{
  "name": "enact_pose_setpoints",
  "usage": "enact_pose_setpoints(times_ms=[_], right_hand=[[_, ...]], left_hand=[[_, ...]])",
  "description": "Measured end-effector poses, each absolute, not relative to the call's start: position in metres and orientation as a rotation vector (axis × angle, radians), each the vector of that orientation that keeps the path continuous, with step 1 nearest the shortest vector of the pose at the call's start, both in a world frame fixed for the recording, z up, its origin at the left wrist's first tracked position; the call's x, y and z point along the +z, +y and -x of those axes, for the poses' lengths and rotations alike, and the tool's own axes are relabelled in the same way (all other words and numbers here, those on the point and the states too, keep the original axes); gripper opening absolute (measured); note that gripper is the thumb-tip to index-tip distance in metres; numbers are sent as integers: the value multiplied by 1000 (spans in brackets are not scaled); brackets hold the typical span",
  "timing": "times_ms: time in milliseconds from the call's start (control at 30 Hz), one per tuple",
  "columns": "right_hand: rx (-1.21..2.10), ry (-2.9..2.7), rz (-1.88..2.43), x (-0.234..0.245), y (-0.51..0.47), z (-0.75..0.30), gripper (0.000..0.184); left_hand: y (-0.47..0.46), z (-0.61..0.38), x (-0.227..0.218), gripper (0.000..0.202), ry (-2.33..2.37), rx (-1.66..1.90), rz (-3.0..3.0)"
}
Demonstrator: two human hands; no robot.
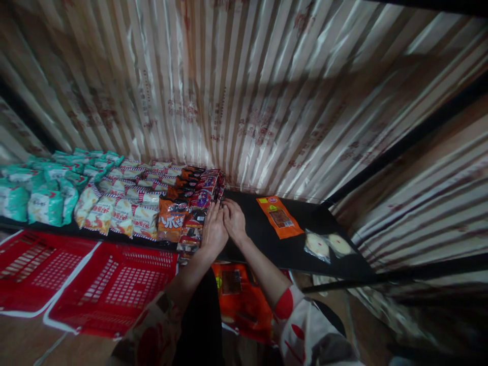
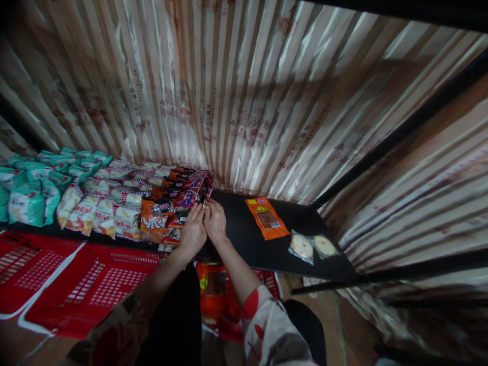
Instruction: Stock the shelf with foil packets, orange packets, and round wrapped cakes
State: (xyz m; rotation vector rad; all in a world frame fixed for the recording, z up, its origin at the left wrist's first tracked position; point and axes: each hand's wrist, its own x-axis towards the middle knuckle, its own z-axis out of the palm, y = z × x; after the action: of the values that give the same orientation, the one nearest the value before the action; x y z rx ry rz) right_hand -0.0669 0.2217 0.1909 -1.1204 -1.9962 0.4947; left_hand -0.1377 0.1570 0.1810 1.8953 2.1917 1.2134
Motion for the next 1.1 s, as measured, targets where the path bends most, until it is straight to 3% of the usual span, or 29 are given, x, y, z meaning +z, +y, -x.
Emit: enact_pose_setpoints(times_ms=[367, 567, 800, 967, 1100], right_hand=[[522, -1817, 1078, 168, 173, -13, 29], [499, -1769, 1175, 126, 126, -63, 30], [530, -1990, 1555, 59, 89, -99, 37], [650, -2152, 1981, 43, 81, -94, 40], [704, -2330, 2009, 32, 78, -93, 44]], left_hand=[[117, 66, 155, 44, 1861, 1365, -2070], [78, 29, 117, 45, 1653, 1313, -2092], [49, 13, 71, 43, 1581, 814, -1999], [47, 20, 38, 48, 1864, 401, -1914], [48, 24, 15, 54, 1927, 100, -1816]])
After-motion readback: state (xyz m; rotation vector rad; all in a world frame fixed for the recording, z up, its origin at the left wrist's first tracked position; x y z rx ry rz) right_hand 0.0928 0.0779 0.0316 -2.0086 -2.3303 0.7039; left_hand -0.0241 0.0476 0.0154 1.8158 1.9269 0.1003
